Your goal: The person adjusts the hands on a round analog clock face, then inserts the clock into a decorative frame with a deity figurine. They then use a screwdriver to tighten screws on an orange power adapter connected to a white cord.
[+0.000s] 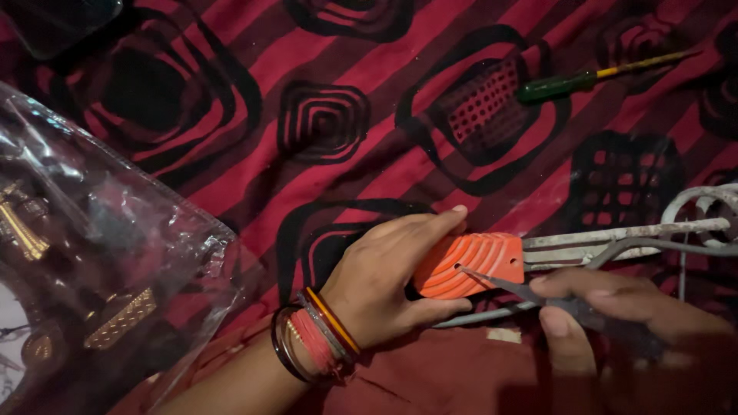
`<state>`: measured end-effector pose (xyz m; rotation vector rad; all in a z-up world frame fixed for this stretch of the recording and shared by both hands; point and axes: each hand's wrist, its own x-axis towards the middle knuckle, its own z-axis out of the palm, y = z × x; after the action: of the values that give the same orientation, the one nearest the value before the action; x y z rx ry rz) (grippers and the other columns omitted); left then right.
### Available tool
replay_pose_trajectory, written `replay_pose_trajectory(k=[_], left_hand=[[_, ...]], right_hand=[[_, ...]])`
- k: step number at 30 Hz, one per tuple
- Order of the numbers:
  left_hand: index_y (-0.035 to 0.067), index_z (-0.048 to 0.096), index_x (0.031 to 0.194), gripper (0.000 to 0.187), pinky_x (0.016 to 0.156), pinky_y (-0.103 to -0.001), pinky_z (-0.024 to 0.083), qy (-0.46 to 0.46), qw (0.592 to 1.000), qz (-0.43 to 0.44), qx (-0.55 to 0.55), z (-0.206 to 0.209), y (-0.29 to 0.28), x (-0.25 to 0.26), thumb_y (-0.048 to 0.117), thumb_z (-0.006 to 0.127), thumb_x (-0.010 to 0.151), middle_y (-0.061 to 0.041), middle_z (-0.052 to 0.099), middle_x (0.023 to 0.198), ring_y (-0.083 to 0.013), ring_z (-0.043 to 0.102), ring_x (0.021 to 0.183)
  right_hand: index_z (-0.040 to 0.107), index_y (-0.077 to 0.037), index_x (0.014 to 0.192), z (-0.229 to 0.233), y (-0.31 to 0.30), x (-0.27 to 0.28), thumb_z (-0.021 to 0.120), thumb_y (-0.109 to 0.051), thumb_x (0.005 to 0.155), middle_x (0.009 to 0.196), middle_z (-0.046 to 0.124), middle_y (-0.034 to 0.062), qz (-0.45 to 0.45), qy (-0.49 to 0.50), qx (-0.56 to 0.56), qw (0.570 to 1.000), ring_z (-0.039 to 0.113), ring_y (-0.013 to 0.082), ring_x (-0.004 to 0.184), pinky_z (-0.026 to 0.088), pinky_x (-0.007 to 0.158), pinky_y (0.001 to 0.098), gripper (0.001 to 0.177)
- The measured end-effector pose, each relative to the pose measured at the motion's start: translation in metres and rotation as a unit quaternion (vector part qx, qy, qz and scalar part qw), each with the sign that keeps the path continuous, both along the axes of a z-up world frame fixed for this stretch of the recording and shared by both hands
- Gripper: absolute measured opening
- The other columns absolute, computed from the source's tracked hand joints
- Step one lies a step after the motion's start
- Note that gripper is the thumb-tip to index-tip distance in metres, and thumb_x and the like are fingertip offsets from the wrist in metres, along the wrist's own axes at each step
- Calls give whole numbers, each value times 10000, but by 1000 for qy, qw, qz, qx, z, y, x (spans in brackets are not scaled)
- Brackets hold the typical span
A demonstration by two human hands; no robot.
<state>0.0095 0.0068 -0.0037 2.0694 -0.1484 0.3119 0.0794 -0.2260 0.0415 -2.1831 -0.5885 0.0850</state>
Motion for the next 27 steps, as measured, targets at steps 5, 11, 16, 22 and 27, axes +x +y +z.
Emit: replay_pose_trajectory(k=[5, 11, 16, 22, 27], left_hand=[[39, 448, 1519, 855, 1096, -420, 522, -2, 1000, -1, -1, 0, 0, 0, 316, 872, 830, -121, 669, 1354, -320, 645, 1283], [35, 446, 1522, 856, 1101, -416, 521, -8, 1000, 0, -3, -2, 0, -1, 308, 869, 830, -121, 667, 1362, -314, 647, 1288], [34, 446, 1523, 853, 1112, -422, 517, -14, 1000, -2, -6, -5, 0, -2, 313, 867, 835, -127, 661, 1371, -323, 642, 1294], [38, 452, 1515, 835, 1112, -423, 518, -17, 1000, 5, -4, -6, 1, -2, 327, 859, 845, -137, 653, 1382, -328, 640, 1298], [38, 454, 1517, 852, 1097, -426, 522, -13, 1000, 12, -6, -5, 0, -3, 325, 861, 826, -143, 655, 1364, -332, 641, 1281]], right_hand=[[385, -54, 1202, 11, 20, -16, 650, 19, 918, 1012, 700, 194, -26, 16, 101, 994, 735, 221, 884, 610, 836, 314, 395], [430, -22, 1136, 18, 37, -10, 640, 48, 919, 1035, 700, 172, 33, -37, 50, 997, 719, 229, 976, 575, 930, 348, 310], [543, -14, 1040, 31, 45, -14, 658, 50, 870, 1024, 718, 153, 28, -53, -59, 996, 717, 220, 907, 575, 816, 340, 215], [554, -9, 1018, 44, 59, -11, 636, 80, 859, 978, 716, 155, 67, -106, -95, 988, 716, 234, 887, 583, 817, 370, 200], [540, 10, 1016, 50, 68, -15, 631, 107, 890, 981, 708, 163, 19, -75, -83, 994, 740, 229, 883, 587, 770, 332, 184]])
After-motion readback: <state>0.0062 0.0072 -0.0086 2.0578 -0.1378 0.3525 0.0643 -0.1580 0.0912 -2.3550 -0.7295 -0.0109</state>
